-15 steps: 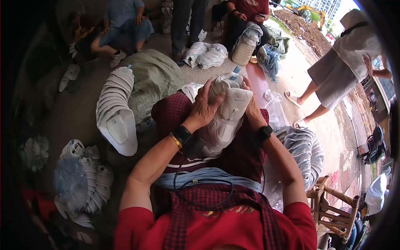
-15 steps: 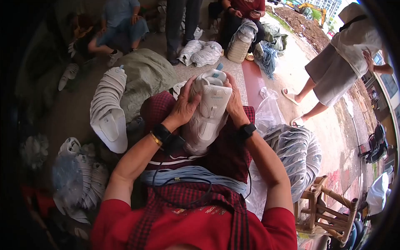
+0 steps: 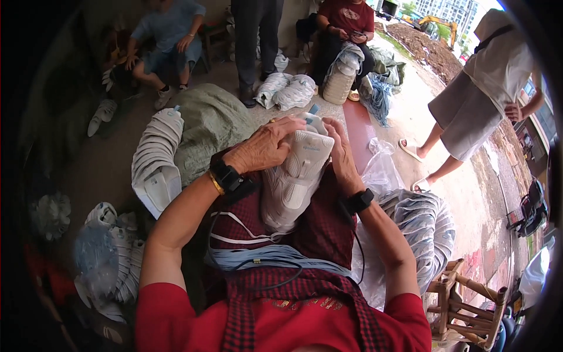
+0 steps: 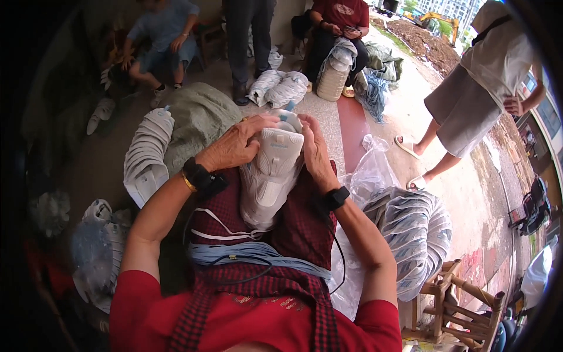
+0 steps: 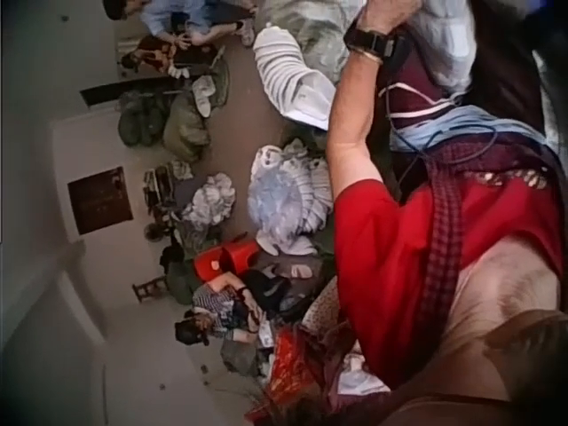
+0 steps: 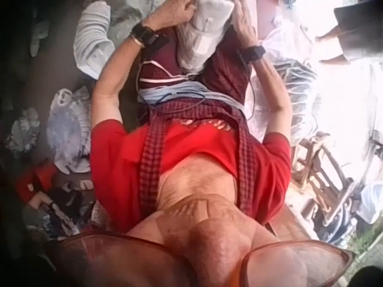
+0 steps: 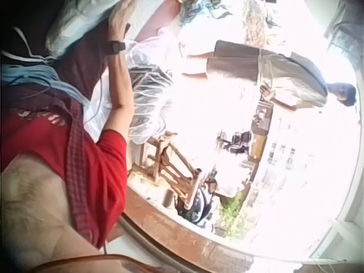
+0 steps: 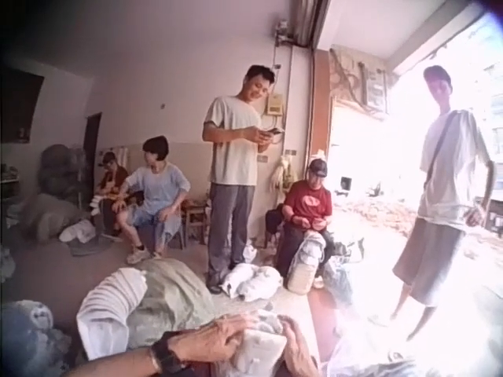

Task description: Lacing a white sneaker while sitting in a workshop.

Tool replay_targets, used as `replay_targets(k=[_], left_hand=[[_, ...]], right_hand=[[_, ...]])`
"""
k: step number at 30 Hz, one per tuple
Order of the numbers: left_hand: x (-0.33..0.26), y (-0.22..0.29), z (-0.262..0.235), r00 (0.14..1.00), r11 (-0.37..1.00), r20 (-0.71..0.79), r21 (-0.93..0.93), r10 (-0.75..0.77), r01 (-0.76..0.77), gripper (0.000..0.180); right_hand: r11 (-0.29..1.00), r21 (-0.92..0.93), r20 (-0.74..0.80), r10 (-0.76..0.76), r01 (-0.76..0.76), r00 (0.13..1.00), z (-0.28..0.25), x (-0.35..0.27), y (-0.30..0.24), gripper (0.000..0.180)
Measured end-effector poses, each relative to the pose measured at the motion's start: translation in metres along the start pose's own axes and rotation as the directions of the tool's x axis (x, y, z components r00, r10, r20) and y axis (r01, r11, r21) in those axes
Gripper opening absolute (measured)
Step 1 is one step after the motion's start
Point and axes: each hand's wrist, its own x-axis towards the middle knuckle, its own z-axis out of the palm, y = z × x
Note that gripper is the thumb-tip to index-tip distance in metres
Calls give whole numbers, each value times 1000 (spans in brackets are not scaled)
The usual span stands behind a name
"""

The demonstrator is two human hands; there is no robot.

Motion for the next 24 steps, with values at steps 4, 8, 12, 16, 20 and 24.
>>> replay_targets(k=[4, 8, 12, 16, 20, 24], left_hand=[[-10, -7, -11, 995, 995, -3, -9, -104, 104, 47], [-20, -15, -4, 983, 987, -114, -96, -141, 130, 27], [-17, -14, -9, 977, 866, 42, -455, -208, 204, 39], [-16, 10, -29, 980, 859, 146, -476, -133, 188, 67], [-8, 16, 9, 966, 971, -152, -143, -210, 189, 80], [-9, -6, 24, 924, 913, -210, -329, -318, 239, 69]], right_hand=[[1000, 13, 17, -24, 24, 1000, -11, -15, -16, 38], [906, -303, 274, -215, 296, 937, -7, -10, -44, 43], [927, -315, 329, -92, 202, 940, -19, 0, -36, 44], [947, -263, 309, -100, 186, 946, -25, 1, -31, 41], [936, -314, 379, -30, 159, 925, -25, 6, -40, 37], [967, -195, 444, -63, 165, 894, -37, 7, -37, 32]])
